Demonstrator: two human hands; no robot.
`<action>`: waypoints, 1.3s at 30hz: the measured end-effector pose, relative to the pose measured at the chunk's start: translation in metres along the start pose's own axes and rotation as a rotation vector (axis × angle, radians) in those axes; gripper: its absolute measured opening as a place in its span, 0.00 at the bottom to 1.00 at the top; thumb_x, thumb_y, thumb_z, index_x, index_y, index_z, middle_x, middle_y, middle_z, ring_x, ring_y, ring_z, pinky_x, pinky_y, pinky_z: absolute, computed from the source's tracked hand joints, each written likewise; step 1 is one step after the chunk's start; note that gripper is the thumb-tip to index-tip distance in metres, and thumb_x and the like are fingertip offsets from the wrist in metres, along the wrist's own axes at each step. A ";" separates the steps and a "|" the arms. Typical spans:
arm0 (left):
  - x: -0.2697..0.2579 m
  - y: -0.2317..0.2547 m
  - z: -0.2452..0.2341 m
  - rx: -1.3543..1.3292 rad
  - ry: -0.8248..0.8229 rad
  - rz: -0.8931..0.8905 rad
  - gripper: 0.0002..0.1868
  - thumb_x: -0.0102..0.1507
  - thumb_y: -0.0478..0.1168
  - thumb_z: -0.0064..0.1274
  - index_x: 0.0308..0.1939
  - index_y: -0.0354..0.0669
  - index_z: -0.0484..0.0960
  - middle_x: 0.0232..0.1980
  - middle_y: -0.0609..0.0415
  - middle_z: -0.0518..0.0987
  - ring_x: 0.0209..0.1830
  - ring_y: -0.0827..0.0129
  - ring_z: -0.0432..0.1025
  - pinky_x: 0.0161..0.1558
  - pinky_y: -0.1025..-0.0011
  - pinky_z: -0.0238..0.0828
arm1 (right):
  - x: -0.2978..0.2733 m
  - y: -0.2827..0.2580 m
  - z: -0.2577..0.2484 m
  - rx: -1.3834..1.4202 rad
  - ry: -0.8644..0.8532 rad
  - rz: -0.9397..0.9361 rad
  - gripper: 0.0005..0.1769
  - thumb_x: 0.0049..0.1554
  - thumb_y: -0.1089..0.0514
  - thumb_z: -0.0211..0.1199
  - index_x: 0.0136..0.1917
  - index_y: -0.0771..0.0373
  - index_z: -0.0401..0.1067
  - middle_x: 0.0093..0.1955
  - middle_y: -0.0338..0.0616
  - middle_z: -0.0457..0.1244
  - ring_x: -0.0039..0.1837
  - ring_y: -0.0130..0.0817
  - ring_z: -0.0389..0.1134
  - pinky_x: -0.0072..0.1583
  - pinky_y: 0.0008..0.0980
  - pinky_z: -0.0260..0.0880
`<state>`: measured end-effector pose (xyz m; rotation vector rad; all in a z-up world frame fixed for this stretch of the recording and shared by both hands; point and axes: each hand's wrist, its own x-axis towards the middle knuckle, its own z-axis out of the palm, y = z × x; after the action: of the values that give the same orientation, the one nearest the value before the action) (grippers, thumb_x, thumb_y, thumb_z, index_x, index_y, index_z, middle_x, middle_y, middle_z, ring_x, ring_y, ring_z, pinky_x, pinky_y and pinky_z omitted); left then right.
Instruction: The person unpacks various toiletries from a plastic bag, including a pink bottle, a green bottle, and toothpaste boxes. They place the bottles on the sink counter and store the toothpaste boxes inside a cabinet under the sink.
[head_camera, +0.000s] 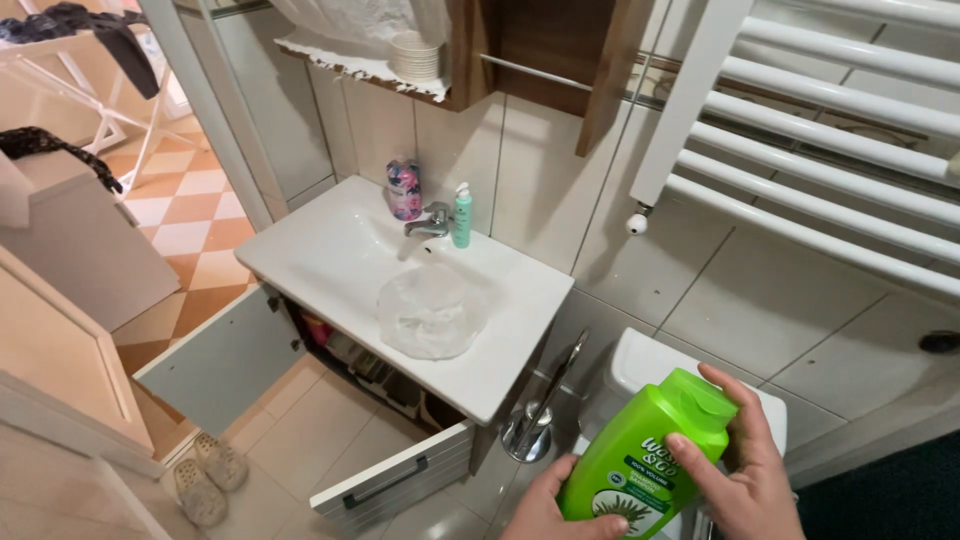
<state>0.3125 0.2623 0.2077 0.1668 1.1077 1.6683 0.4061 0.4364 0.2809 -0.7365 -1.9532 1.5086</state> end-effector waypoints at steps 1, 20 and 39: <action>-0.004 0.002 -0.001 -0.030 -0.004 -0.002 0.43 0.45 0.41 0.74 0.64 0.40 0.77 0.54 0.49 0.87 0.50 0.68 0.82 0.56 0.73 0.82 | 0.000 -0.001 0.003 0.009 -0.011 0.015 0.42 0.48 0.68 0.66 0.76 0.58 0.63 0.57 0.51 0.66 0.51 0.40 0.67 0.53 0.36 0.70; -0.032 -0.012 -0.090 -0.175 0.160 0.107 0.38 0.47 0.43 0.74 0.60 0.41 0.79 0.51 0.53 0.86 0.48 0.74 0.80 0.52 0.77 0.79 | 0.005 -0.026 0.111 -0.102 -0.229 0.254 0.47 0.45 0.75 0.69 0.76 0.57 0.64 0.55 0.61 0.71 0.53 0.50 0.73 0.56 0.43 0.74; -0.065 0.018 -0.296 0.062 0.514 0.067 0.37 0.41 0.50 0.76 0.54 0.51 0.84 0.48 0.64 0.80 0.49 0.81 0.74 0.51 0.82 0.69 | 0.055 0.042 0.298 -0.345 -0.643 0.469 0.39 0.39 0.79 0.84 0.64 0.62 0.82 0.42 0.58 0.74 0.42 0.45 0.73 0.49 0.39 0.75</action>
<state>0.1502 0.0393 0.0822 -0.2008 1.5483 1.7876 0.1583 0.2859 0.1829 -0.9940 -2.7081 1.8681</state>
